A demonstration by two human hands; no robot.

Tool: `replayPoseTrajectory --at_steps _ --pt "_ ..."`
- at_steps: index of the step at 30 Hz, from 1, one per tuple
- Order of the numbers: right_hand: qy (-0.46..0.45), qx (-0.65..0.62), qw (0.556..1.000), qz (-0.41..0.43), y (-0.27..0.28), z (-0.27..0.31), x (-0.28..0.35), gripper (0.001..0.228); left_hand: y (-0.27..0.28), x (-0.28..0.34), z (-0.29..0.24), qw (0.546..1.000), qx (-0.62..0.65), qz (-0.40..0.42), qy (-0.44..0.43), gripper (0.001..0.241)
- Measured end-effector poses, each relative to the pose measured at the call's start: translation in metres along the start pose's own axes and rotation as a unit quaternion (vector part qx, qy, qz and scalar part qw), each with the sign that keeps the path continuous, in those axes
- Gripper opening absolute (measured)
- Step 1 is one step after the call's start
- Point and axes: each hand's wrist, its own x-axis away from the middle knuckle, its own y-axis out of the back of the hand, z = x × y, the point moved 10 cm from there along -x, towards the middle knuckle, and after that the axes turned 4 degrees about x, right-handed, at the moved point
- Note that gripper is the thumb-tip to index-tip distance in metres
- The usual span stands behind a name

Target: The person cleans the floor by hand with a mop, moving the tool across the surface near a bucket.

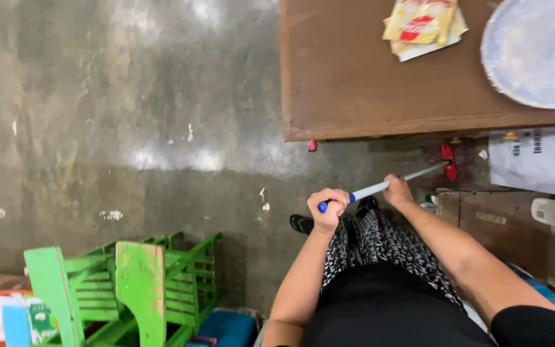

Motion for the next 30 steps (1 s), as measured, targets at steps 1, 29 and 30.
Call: replayPoseTrajectory --at_steps 1,29,30 --pt "0.002 0.007 1.0 0.003 -0.005 0.007 0.002 0.015 0.007 0.004 -0.011 0.998 -0.049 -0.026 0.012 0.015" --pt "0.191 0.041 0.975 0.109 -0.202 0.27 0.023 0.018 0.192 0.025 -0.234 0.957 -0.183 -0.218 -0.057 0.015" --pt "0.278 -0.043 0.954 0.106 -0.213 0.309 0.03 0.019 0.197 0.023 -0.262 0.952 -0.209 -0.214 -0.065 0.014"
